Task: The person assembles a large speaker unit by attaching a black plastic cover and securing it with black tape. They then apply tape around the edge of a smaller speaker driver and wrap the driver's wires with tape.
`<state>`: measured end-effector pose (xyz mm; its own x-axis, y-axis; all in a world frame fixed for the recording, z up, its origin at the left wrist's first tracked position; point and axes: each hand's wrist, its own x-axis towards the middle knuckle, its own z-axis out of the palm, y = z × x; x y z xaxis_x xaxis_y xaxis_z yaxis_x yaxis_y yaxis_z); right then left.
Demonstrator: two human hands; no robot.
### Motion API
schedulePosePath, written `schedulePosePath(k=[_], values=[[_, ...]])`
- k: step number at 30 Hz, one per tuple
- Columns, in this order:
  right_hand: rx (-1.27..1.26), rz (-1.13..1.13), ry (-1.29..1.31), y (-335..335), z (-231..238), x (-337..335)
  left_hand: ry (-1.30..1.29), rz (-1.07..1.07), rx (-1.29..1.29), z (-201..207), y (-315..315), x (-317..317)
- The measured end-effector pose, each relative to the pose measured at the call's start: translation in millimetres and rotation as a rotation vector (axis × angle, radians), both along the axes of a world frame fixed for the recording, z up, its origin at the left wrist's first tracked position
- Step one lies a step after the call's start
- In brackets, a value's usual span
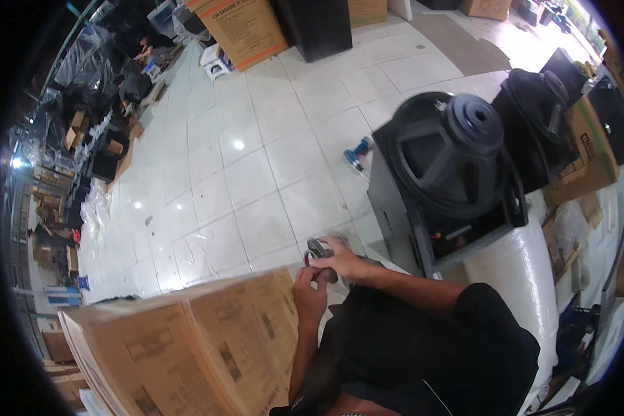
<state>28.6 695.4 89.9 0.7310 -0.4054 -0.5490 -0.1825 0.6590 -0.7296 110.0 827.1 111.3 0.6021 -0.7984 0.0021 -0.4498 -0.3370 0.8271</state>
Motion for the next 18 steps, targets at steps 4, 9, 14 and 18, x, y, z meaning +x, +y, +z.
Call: schedulePosePath(k=[4,9,14,18], values=[[-0.078,-0.096,0.088,-59.5,4.7,86.3,-0.171,-0.02,0.074,7.3,-60.3,84.6],[-0.228,-0.233,-0.126,-181.3,25.8,145.0,0.003,0.038,-0.012,29.4,-141.1,199.8],[-0.425,-0.539,-0.139,-327.7,-30.2,158.5,0.072,-0.027,-0.029,26.6,-244.4,293.2],[-0.841,-0.388,0.746,-402.9,-133.7,153.4,0.192,-0.193,-0.045,6.2,-348.3,351.4]])
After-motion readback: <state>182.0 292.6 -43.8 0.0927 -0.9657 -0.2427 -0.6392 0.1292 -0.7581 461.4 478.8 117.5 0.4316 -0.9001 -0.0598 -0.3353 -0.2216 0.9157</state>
